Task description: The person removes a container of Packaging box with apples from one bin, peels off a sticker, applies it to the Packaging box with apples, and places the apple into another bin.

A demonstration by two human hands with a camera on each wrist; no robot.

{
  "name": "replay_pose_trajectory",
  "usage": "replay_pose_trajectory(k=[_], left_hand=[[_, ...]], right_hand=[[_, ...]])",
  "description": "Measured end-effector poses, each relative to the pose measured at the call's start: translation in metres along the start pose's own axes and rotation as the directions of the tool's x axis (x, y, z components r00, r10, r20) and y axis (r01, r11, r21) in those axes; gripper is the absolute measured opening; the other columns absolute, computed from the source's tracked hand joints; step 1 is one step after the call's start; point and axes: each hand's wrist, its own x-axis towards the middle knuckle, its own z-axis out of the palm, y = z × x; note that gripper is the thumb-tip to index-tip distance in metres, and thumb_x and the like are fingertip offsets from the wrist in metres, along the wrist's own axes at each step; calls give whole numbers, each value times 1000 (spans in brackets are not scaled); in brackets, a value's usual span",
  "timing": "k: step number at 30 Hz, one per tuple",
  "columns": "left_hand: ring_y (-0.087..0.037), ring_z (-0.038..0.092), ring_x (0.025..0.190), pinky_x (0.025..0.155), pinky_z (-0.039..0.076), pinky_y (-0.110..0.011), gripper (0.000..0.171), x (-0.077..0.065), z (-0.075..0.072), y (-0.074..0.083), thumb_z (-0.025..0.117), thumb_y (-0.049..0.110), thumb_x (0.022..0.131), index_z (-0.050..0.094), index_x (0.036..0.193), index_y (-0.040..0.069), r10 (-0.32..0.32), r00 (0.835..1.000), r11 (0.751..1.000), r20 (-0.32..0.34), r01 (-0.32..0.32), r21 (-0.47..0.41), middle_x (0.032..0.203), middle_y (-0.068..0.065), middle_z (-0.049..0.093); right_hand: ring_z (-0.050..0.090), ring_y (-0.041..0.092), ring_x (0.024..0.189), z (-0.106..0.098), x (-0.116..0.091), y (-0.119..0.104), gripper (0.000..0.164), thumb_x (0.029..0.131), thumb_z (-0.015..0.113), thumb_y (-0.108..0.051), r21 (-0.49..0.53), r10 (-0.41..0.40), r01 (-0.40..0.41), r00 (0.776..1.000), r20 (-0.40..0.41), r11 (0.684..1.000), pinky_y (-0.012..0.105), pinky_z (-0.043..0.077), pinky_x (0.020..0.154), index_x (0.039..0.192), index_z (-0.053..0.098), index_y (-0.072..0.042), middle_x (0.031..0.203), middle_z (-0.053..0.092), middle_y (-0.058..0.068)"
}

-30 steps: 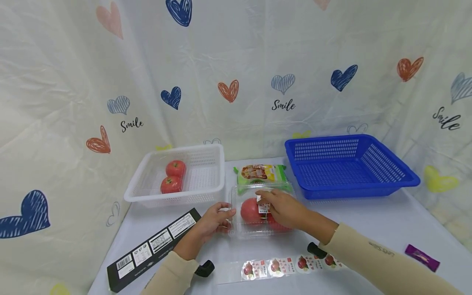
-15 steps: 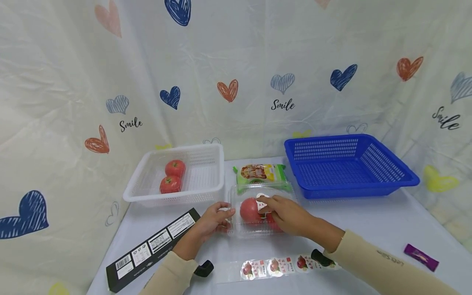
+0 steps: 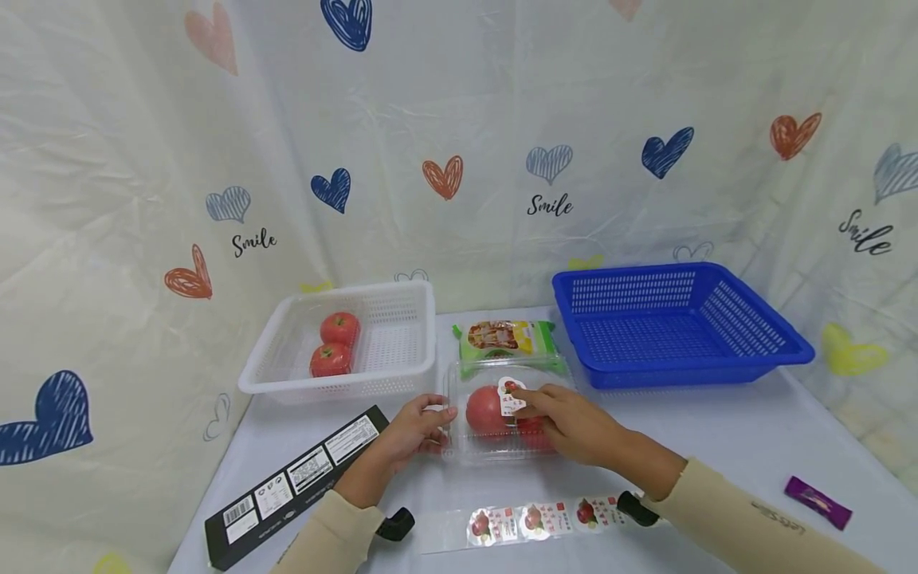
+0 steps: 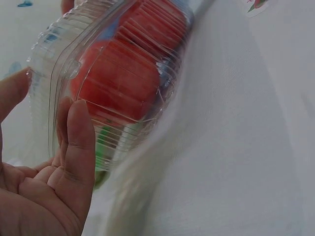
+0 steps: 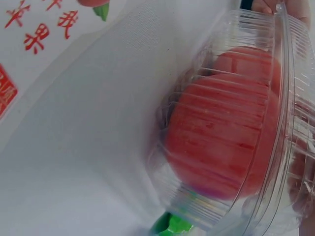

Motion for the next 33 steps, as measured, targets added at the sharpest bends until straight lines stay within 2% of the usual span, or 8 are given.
replay_pose_trajectory(k=[9,13,23,29,33], left_hand=[[-17,60,67,63,56,-30,68,-1,0,1,72,37,88,42,136,0,6,1000,1000,3,-6,9,97,-19,62],[-17,60,66,62,56,-30,67,-2,0,1,72,37,88,43,135,0,7,1000,1000,3,-7,8,93,-17,62],[-17,60,67,62,56,-30,68,-1,0,0,72,38,88,42,136,-1,11,1000,1000,-2,-11,17,93,-17,62],[-17,59,66,61,56,-30,67,0,0,-1,73,38,88,43,134,0,22,1000,1000,-5,-22,17,89,-15,62],[-17,59,66,62,56,-30,69,0,0,-1,72,38,88,43,135,-1,21,1000,1000,-5,-21,17,91,-17,62]], right_hand=[[60,15,103,0,-1,10,48,90,60,2,-5,-35,35,997,-64,999,39,53,86,136,55,-11,104,69,-9],[61,18,103,0,3,11,45,90,60,2,-18,-26,24,996,-81,1000,42,53,87,133,56,-11,101,70,-8],[58,29,115,1,15,14,47,91,58,0,-16,83,-84,995,-55,996,49,47,95,137,52,-9,109,70,-3],[56,28,115,-1,21,11,49,94,59,-13,-71,164,-164,986,-1,984,48,49,93,142,49,-16,123,63,6],[54,24,112,0,26,8,49,96,58,-17,-85,190,-187,981,34,979,45,49,91,144,48,-19,123,59,7]])
